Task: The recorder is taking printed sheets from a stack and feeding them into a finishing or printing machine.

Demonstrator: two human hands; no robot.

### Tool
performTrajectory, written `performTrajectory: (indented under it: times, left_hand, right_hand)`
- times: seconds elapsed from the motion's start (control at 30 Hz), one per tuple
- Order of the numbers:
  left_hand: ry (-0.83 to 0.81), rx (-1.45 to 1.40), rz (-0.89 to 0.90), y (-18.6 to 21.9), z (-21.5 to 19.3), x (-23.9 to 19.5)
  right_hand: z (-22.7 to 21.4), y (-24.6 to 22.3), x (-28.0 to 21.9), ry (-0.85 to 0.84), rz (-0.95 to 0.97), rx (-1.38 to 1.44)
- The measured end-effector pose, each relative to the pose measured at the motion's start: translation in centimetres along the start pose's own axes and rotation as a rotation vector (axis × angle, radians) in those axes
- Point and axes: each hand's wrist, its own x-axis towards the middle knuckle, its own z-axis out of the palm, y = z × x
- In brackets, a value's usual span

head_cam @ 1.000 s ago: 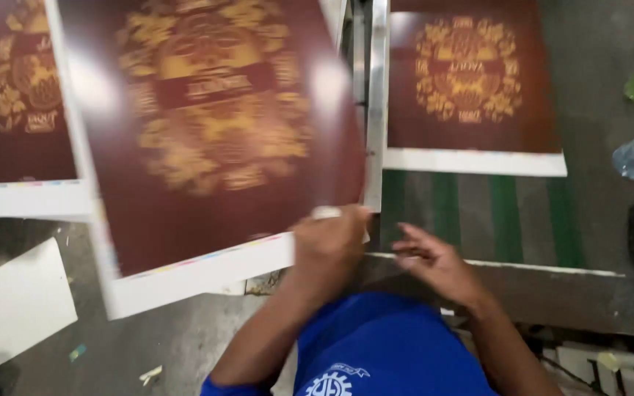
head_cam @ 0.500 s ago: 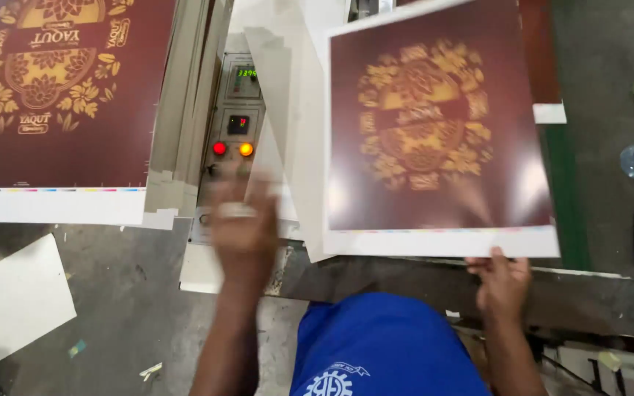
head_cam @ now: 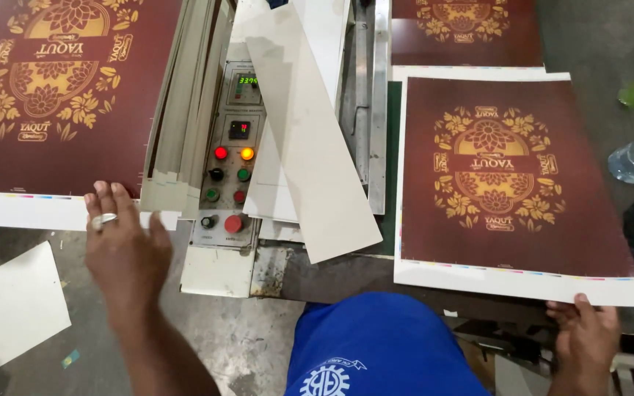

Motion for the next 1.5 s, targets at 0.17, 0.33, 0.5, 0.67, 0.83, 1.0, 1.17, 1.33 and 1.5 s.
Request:
performTrajectory:
  times: [0.17,0.33,0.5,0.67,0.83,1.0,1.17,1.33,1.5]
  left_hand:
    - [0.094,-0.004,0.047,-1.2,-2.7,0.3]
    - [0.320,-0.033,0.017,-3.9,1.3,-0.4]
    - [0.247,0.011,-0.031,-2.6,0.3,0.6]
    - [0.274,-0.063,-0.032,-2.2,-0.9,0.9]
    - [0.239,-0.126,-0.025,1.6,-1.2,0.9]
    - [0.304,-0.667,0.450,15.7,-1.1,0.3]
    - [0.121,-0.742,0.565,28.1,-1.2,-0.7]
    - [-0.107,-0.763,0.646,29.3,-1.1,-1.5]
    - [-0.443,-0.901,0.523,26.0,-2.2,-1.8]
  right_hand:
    - [0.2,0.2,-0.8,-0.018,0.003,-0.032]
    - [4.9,0.3,1.8,-0.049,0.023,-0.070]
    - [8.9,0.4,7.5,-0.116,0.014,-0.121]
    - [11.8,-0.6,10.9,-0.139,0.138,-0.077]
    - [15.3,-1.9,7.3,-0.020,0.155,-0.227]
    - [25.9,-6.1,-2.2,-0.539,0.035,-0.431]
    - [32.1,-4.4,-6.5,-1.080,-0.127,-0.390]
    - [32.1,-3.7,-7.0,-1.015,-0.193,-0.188]
    - [34.9,-1.8,-3.0,-0.735,0.628,0.499]
